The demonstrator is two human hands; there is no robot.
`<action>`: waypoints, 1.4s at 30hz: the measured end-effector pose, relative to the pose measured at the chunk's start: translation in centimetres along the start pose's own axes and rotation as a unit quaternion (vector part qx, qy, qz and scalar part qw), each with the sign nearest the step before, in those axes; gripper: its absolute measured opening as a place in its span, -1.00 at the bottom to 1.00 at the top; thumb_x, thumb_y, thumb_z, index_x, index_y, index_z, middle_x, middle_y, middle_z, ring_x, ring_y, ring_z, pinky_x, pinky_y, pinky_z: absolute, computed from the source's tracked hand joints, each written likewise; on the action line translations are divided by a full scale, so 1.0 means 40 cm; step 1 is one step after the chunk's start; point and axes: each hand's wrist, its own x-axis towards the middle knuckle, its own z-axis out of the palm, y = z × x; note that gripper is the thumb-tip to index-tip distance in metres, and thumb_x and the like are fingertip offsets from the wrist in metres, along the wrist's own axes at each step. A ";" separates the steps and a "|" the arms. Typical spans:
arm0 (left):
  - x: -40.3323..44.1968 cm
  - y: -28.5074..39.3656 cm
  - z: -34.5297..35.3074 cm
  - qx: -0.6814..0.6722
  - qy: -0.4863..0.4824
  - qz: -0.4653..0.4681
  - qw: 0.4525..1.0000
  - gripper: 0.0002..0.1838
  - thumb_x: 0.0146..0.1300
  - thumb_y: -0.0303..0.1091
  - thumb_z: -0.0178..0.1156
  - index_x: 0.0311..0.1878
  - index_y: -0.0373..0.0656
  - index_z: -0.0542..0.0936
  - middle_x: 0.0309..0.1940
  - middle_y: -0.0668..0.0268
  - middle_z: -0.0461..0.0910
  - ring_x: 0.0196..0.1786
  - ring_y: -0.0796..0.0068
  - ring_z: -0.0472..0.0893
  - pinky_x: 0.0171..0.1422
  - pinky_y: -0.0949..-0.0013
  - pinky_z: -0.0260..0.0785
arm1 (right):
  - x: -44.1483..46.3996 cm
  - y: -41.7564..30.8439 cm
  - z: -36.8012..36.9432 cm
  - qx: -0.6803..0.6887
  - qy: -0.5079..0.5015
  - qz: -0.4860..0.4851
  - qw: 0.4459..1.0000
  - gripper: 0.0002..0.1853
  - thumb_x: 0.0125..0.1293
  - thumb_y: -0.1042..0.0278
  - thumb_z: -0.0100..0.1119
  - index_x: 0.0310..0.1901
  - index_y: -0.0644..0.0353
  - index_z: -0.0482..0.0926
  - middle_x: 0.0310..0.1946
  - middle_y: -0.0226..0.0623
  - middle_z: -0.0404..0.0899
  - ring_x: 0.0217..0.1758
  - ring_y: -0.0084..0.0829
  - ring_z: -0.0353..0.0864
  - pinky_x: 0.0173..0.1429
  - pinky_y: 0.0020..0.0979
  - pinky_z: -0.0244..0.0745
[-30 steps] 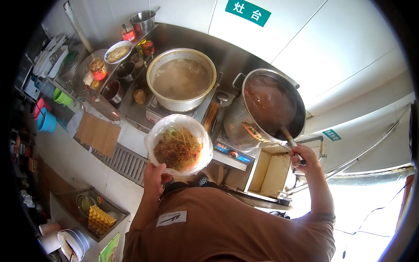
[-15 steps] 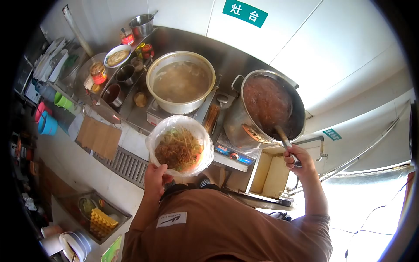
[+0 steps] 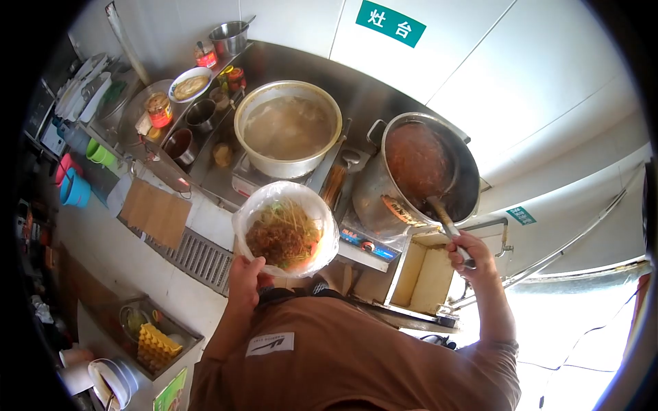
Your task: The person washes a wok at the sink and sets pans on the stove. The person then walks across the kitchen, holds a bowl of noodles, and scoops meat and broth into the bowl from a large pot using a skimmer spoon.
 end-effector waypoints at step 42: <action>-0.035 -0.029 -0.030 -0.004 0.008 0.024 1.000 -0.77 0.19 -0.35 0.19 -0.23 -0.28 0.39 -0.45 0.19 0.54 -0.60 0.46 0.55 -0.58 0.46 0.45 | -0.125 0.043 -0.061 0.018 -0.023 -0.031 0.999 -0.66 0.35 0.42 -0.15 0.14 0.22 0.27 -0.50 -0.23 0.43 -0.74 -0.52 0.36 -0.76 -0.57 0.23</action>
